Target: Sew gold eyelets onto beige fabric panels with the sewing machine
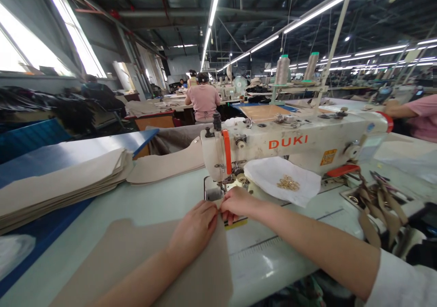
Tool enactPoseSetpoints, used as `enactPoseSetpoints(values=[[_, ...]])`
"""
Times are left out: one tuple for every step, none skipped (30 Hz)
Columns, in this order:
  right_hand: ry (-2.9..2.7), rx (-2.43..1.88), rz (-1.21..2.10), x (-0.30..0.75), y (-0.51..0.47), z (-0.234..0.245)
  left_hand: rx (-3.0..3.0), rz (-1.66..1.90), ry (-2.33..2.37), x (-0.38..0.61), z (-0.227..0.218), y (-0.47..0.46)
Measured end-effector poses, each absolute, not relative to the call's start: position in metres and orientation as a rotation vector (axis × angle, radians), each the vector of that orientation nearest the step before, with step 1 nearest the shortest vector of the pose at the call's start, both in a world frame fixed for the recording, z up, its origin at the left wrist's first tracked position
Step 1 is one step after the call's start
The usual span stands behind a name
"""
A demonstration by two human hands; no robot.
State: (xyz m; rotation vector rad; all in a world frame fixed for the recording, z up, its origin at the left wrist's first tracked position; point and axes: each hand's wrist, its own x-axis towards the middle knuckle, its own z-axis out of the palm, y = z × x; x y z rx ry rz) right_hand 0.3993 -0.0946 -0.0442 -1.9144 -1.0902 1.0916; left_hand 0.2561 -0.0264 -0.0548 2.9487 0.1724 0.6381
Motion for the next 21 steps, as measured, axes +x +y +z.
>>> enactPoseSetpoints(values=[[-1.131, -1.938, 1.063, 0.400, -0.095, -0.044, 2.947, 0.636, 0.171, 0.257, -0.055, -0.026], [-1.179, -1.961, 1.022, 0.400, -0.096, -0.043, 2.944, 0.631, 0.169, 0.257, -0.054, -0.025], [-1.231, -1.983, 0.964, 0.401, -0.098, -0.043, 2.941, 0.631, 0.169, 0.258, -0.054, -0.024], [-1.285, -2.003, 0.886, 0.401, -0.102, -0.042, 2.939, 0.629, 0.170, 0.258, -0.054, -0.023], [-1.342, -2.017, 0.791, 0.401, -0.107, -0.042, 2.938, 0.624, 0.171, 0.258, -0.054, -0.023], [-1.397, -2.025, 0.693, 0.401, -0.114, -0.041, 2.937, 0.618, 0.172, 0.258, -0.054, -0.022], [-1.449, -2.021, 0.609, 0.401, -0.123, -0.042, 2.932, 0.617, 0.175, 0.258, -0.054, -0.022], [-1.528, -2.006, 0.528, 0.401, -0.132, -0.042, 2.924, 0.627, 0.176, 0.258, -0.055, -0.021], [-1.630, -1.978, 0.461, 0.401, -0.142, -0.043, 2.913, 0.643, 0.174, 0.258, -0.056, -0.021], [-1.776, -1.934, 0.379, 0.402, -0.152, -0.044, 2.902, 0.660, 0.168, 0.258, -0.057, -0.021], [-1.997, -1.866, 0.227, 0.402, -0.161, -0.045, 2.890, 0.678, 0.161, 0.258, -0.058, -0.021], [-2.178, -1.794, 0.079, 0.402, -0.169, -0.046, 2.879, 0.693, 0.154, 0.258, -0.059, -0.021], [-2.314, -1.733, -0.054, 0.403, -0.175, -0.047, 2.871, 0.703, 0.149, 0.258, -0.059, -0.021], [-2.406, -1.684, -0.168, 0.402, -0.178, -0.048, 2.862, 0.712, 0.147, 0.258, -0.060, -0.021], [-2.443, -1.663, -0.239, 0.402, -0.180, -0.048, 2.854, 0.720, 0.146, 0.257, -0.060, -0.021], [-2.451, -1.656, -0.287, 0.400, -0.179, -0.049, 2.845, 0.727, 0.144, 0.257, -0.060, -0.021], [-2.441, -1.652, -0.322, 0.399, -0.177, -0.050, 2.837, 0.730, 0.142, 0.257, -0.060, -0.021], [-2.419, -1.649, -0.348, 0.397, -0.174, -0.051, 2.831, 0.727, 0.142, 0.257, -0.060, -0.021], [-2.386, -1.647, -0.366, 0.395, -0.170, -0.052, 2.828, 0.721, 0.145, 0.257, -0.060, -0.020], [-2.345, -1.646, -0.377, 0.392, -0.166, -0.054, 2.829, 0.707, 0.151, 0.257, -0.060, -0.020], [-2.301, -1.649, -0.381, 0.390, -0.162, -0.056, 2.833, 0.693, 0.159, 0.257, -0.060, -0.020]])
